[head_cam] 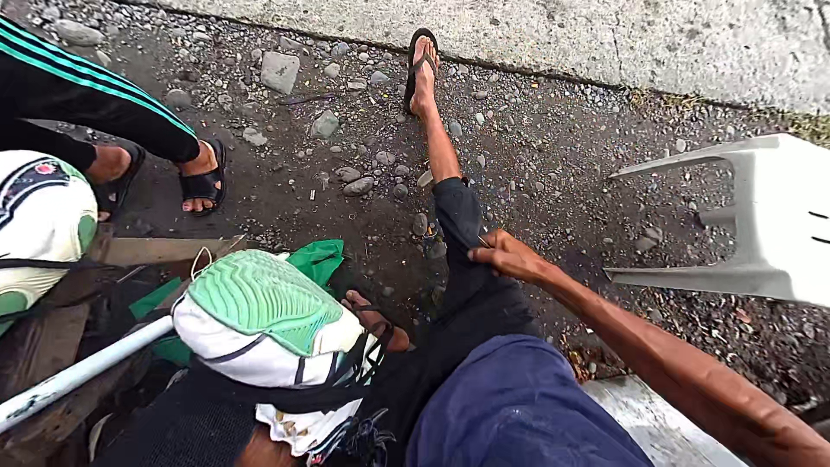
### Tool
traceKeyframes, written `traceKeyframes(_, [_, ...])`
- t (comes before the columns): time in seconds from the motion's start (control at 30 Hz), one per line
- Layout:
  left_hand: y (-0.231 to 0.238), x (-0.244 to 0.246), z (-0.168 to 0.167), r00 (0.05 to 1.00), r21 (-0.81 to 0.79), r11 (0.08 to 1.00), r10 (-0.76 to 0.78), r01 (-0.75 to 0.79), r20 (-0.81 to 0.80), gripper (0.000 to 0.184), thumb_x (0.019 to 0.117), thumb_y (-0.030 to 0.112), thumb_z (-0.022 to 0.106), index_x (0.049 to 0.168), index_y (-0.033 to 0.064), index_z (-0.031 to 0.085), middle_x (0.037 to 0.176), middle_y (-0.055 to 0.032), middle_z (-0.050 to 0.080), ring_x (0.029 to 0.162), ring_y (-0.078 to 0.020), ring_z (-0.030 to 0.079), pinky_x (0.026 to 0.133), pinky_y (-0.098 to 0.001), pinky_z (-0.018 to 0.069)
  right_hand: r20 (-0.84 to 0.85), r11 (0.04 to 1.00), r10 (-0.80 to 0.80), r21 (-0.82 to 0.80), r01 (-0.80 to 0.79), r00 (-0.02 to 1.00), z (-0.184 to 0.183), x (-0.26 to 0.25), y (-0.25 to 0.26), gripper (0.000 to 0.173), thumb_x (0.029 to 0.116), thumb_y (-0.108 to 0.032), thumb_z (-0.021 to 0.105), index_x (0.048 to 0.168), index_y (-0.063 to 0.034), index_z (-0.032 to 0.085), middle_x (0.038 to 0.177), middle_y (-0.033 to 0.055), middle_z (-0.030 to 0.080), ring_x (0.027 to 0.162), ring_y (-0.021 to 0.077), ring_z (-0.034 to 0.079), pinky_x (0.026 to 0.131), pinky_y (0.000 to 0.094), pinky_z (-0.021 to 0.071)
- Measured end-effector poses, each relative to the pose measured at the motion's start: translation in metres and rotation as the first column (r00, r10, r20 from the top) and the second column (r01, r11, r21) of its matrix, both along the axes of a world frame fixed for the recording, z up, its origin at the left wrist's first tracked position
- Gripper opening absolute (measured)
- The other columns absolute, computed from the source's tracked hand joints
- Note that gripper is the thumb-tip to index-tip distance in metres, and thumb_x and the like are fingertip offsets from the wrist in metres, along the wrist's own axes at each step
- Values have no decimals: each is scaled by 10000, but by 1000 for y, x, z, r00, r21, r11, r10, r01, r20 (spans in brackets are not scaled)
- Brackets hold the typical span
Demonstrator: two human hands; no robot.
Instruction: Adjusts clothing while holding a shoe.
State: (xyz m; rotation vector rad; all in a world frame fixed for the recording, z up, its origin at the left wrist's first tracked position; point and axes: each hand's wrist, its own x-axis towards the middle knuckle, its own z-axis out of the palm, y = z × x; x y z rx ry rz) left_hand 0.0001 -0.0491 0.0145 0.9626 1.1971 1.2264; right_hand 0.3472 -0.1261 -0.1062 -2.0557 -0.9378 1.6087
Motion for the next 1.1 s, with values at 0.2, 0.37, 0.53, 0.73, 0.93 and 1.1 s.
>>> traceKeyframes(0.2, [-5, 20, 28, 994, -81, 996, -28, 20, -108, 368, 956, -135, 338, 794, 90, 581, 716, 109, 696, 750, 98, 649, 738, -98, 535, 278, 967, 174, 136, -218, 945, 52, -37, -75, 463, 1024, -447, 517, 788, -56, 592, 628, 67, 520, 611, 227, 563, 591, 465, 454])
traceKeyframes(0.37, [8, 42, 13, 986, -32, 989, -139, 143, 94, 550, 957, -67, 264, 783, 247, 681, 828, 154, 755, 830, 107, 673, 781, -101, 551, 232, 910, 115, 364, -196, 966, 94, -33, -119, 485, 1028, -479, 548, 717, -108, 583, 551, -8, 484, 504, 109, 503, 478, 340, 405])
traceKeyframes(0.53, [59, 84, -44, 928, -143, 937, -277, 318, 248, 491, 1016, 55, 228, 878, 189, 680, 889, 71, 769, 878, 6, 714, 797, -204, 603, 110, 948, 312, 20, -316, 944, 99, -53, -187, 448, 1030, -344, 556, 813, 24, 687, 723, 225, 668, 751, 425, 695, 701, 646, 512])
traceKeyframes(0.73, [57, 106, -78, 926, -148, 947, -234, 287, 297, 517, 1031, 86, 198, 893, 179, 687, 901, 47, 775, 884, -22, 727, 791, -231, 616, -74, 977, 206, -46, -210, 976, 54, -43, -173, 565, 1023, -464, 510, 680, -19, 578, 632, 149, 576, 658, 336, 625, 626, 572, 469])
traceKeyframes(0.93, [49, 100, -67, 932, -172, 931, -281, 323, 230, 471, 1040, 99, 326, 873, 240, 743, 930, 88, 778, 920, 26, 709, 830, -179, 585, 88, 802, -494, 431, 414, 865, 82, 56, -115, 274, 997, -393, 641, 905, -139, 688, 697, -109, 624, 536, -53, 512, 485, 148, 433])
traceKeyframes(1.1, [51, 97, -74, 907, -135, 918, -332, 374, 258, 275, 1023, 258, 511, 954, 255, 778, 996, 71, 780, 980, -2, 709, 868, -205, 580, 620, 811, -409, 584, -45, 670, 49, 79, -46, 340, 1021, -300, 595, 1267, -107, 728, 1288, 138, 669, 797, 165, 683, 634, 353, 559])
